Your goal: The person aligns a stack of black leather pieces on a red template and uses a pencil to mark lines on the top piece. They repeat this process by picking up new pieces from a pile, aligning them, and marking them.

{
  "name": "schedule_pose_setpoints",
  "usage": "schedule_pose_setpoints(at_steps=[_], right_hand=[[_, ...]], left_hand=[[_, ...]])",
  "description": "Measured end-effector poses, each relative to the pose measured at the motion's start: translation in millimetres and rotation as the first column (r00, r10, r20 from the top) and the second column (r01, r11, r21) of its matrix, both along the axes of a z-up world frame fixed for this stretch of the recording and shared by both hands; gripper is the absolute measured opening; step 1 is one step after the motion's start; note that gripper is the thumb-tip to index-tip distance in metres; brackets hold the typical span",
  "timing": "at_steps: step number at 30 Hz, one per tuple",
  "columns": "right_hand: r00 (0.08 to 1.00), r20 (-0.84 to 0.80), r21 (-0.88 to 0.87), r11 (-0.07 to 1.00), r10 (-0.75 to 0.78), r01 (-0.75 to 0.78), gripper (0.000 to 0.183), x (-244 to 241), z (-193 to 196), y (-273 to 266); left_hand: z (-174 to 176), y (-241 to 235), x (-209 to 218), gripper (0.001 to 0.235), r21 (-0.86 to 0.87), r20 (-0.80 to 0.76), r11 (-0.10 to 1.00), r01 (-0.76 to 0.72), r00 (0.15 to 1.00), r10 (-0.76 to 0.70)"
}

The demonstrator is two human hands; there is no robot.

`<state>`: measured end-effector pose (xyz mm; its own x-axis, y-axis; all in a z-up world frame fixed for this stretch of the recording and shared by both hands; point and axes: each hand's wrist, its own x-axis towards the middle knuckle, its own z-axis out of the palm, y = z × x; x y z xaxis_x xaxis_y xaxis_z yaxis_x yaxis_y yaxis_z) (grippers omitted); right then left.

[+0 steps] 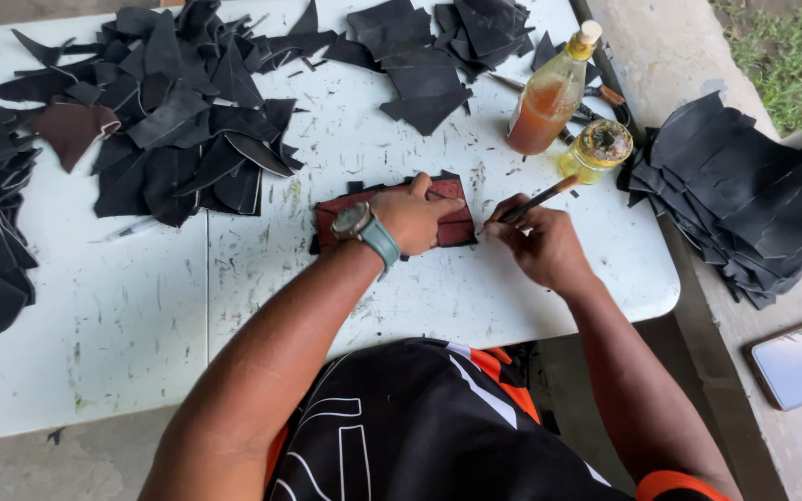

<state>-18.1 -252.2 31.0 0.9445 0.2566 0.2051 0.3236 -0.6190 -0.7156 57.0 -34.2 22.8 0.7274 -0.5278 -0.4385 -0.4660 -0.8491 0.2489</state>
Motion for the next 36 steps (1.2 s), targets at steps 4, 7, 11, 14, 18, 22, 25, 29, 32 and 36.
schedule_pose_setpoints(at_steps=[4, 7, 11, 14, 18, 22, 25, 29, 32, 36], right_hand=[[0.999, -0.032, 0.003, 1.000, 0.002, -0.001, 0.006, -8, 8, 5], [0.982, -0.158, -0.109, 0.990, -0.102, 0.085, 0.010, -4, 5, 16], [0.998, 0.012, 0.021, 0.998, 0.066, -0.066, 0.008, -2, 1, 15], [0.994, -0.057, -0.061, 0.994, -0.098, 0.094, 0.012, -1, 3, 9], [0.999, 0.020, -0.008, 0.999, 0.050, -0.050, 0.008, -4, 5, 13], [0.988, 0.019, 0.062, 0.986, 0.155, -0.156, 0.008, -10, -4, 36], [0.980, 0.017, 0.031, 0.979, 0.199, -0.199, 0.008, -1, -6, 53], [0.987, -0.013, -0.007, 0.987, 0.160, -0.160, 0.010, -3, -7, 54], [0.984, -0.081, 0.087, 0.984, 0.160, -0.153, 0.013, -3, -4, 58], [0.986, -0.043, 0.093, 0.983, 0.161, -0.156, 0.013, -2, -7, 71]], left_hand=[[4, -3, 8, 0.085, -0.001, -0.042, 0.999, 0.041, 0.998, -0.041], [9, 1, 9, 0.084, 0.028, -0.034, 0.999, 0.043, 0.999, -0.042], [15, 0, 5, 0.088, 0.047, -0.028, 0.997, 0.054, 0.998, -0.053], [18, 0, 4, 0.085, 0.069, -0.017, 0.997, 0.035, 0.999, -0.033], [15, 4, 5, 0.085, 0.069, 0.025, 0.994, 0.087, 0.996, -0.089], [3, 6, 7, 0.071, 0.024, 0.065, 0.994, 0.108, 0.992, -0.109], [1, 12, 14, 0.064, -0.050, 0.143, 0.991, 0.122, 0.983, -0.114], [-7, 10, 14, 0.065, -0.027, 0.126, 0.992, 0.121, 0.985, -0.117], [-5, 12, 13, 0.070, -0.042, 0.146, 0.990, 0.132, 0.981, -0.124], [0, 18, 14, 0.074, -0.015, 0.155, 0.983, 0.183, 0.972, -0.178]])
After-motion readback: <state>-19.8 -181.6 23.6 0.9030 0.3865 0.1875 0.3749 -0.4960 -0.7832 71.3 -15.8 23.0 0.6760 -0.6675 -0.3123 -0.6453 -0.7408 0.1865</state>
